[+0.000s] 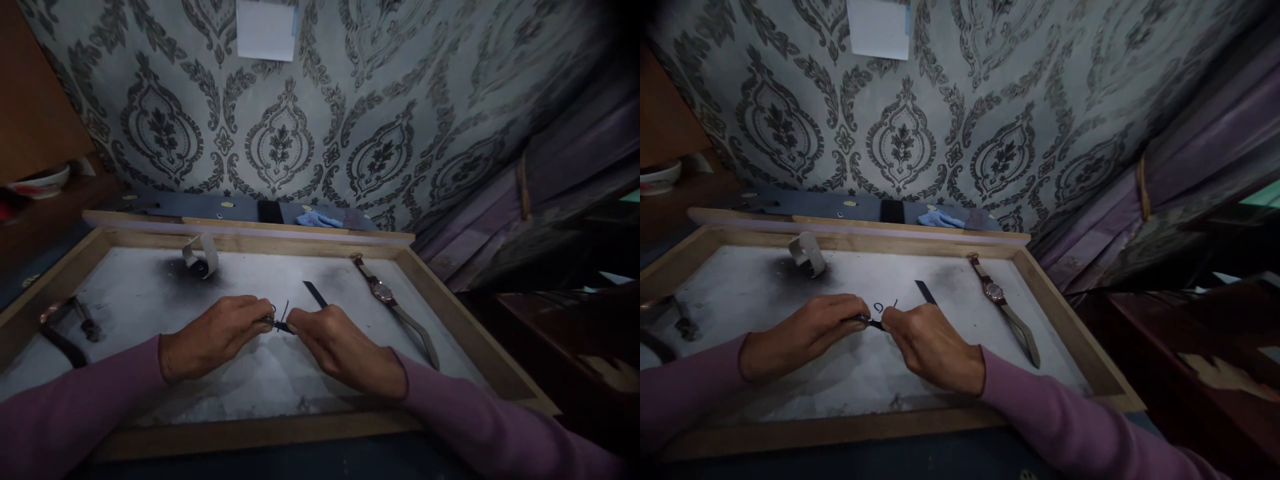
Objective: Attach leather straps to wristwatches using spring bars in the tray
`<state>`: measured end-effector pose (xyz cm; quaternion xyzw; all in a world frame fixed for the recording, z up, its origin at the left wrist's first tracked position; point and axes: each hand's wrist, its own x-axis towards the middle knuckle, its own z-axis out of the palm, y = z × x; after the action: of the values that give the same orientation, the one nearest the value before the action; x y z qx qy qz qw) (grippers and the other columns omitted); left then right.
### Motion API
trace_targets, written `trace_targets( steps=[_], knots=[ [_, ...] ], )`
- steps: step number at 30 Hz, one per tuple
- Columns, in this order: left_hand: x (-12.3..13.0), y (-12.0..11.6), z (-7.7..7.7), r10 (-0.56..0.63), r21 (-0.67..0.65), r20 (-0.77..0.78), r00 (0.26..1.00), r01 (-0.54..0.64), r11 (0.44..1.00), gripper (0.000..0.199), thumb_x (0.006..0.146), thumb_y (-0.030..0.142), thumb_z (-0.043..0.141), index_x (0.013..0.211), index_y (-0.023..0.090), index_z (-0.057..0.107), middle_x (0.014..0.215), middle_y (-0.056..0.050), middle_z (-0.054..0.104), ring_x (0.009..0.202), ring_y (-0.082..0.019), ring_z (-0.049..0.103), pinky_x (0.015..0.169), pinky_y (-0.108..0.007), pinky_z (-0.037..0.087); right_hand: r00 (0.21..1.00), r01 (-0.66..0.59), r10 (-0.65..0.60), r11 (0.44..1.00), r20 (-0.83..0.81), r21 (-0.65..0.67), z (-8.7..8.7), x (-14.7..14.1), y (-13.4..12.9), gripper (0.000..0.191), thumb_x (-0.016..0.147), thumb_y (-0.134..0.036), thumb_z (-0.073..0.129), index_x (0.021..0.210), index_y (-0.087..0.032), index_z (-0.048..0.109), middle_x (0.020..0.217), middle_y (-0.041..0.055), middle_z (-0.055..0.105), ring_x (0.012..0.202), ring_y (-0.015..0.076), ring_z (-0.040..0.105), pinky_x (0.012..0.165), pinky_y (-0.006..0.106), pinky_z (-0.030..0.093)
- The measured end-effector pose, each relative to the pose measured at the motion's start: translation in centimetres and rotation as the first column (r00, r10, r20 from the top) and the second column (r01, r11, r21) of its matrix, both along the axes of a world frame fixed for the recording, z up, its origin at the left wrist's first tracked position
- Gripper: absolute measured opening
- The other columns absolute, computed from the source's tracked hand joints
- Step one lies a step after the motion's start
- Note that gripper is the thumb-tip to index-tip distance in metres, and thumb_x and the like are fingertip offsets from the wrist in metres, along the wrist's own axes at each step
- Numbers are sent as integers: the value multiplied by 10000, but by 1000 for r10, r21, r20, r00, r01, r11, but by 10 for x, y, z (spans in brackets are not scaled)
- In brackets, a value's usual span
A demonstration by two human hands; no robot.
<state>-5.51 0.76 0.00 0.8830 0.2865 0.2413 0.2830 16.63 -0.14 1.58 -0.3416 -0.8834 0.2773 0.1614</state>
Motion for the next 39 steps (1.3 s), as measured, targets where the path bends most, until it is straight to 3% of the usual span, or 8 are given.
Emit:
trace_targets(
  steps=[5, 12, 16, 23, 26, 32, 36, 39],
  knots=[
    [4, 1, 2, -11, -339, 47, 999, 26, 941, 239, 966, 293, 420, 864, 152, 584, 740, 8, 547, 673, -132, 488, 639, -251, 358, 987, -85, 62, 985, 151, 153, -4, 5, -1, 194, 888, -92, 356, 740, -169, 454, 555, -43, 396, 456, 81, 287, 476, 238, 186],
    [8, 2, 0, 54, -696, 141, 989, 60, 716, 219, 883, 345, 508, 788, 153, 552, 619, 64, 368, 561, -92, 326, 532, -224, 270, 981, -159, 132, 968, 145, 196, -8, 9, 3, 223, 902, -82, 327, 728, -179, 429, 542, -52, 384, 444, 82, 281, 462, 235, 177],
    [9, 3, -1, 75, -802, 156, 985, 82, 591, 227, 877, 368, 531, 812, 151, 549, 556, 90, 320, 483, -74, 239, 463, -222, 190, 979, -182, 154, 957, 135, 225, -9, 10, 2, 227, 900, -83, 310, 726, -191, 408, 549, -53, 379, 452, 88, 272, 456, 238, 192],
    [7, 2, -5, 121, -881, 216, 969, 140, 453, 261, 851, 406, 589, 780, 161, 534, 522, 95, 361, 442, -64, 234, 432, -214, 171, 979, -197, 171, 937, 111, 290, -9, 10, 1, 248, 906, -88, 287, 710, -211, 375, 548, -53, 344, 465, 100, 236, 456, 255, 187],
    [7, 2, -5, 104, -874, 207, 973, 136, 467, 258, 859, 399, 580, 776, 159, 532, 520, 96, 354, 440, -64, 228, 437, -215, 176, 978, -201, 175, 941, 117, 271, -11, 10, 0, 242, 904, -94, 284, 714, -207, 380, 555, -44, 361, 474, 101, 244, 467, 258, 184],
    [5, 8, 1, 9, -744, 149, 989, 106, 660, 247, 893, 379, 529, 831, 145, 576, 582, 73, 359, 515, -86, 302, 485, -226, 223, 996, -72, 70, 997, 51, 33, -14, 7, 0, 201, 935, -151, 338, 758, -190, 425, 554, -64, 345, 448, 81, 280, 474, 237, 218],
    [3, 10, 5, 75, -781, 161, 984, 80, 619, 251, 899, 397, 524, 931, 150, 559, 596, 82, 340, 503, -83, 262, 466, -216, 206, 996, 7, -18, 994, -92, -110, -11, 5, 2, 275, 985, -265, 336, 733, -188, 415, 567, -64, 347, 476, 79, 315, 493, 230, 263],
    [3, 9, 8, 105, -815, 194, 975, 100, 571, 266, 848, 340, 599, 1035, 182, 496, 696, 68, 443, 519, -73, 287, 475, -199, 228, 981, 49, -88, 974, -173, -220, -9, 4, 4, 336, 990, -346, 350, 696, -189, 393, 574, -59, 350, 509, 84, 318, 496, 227, 276]
  ],
)
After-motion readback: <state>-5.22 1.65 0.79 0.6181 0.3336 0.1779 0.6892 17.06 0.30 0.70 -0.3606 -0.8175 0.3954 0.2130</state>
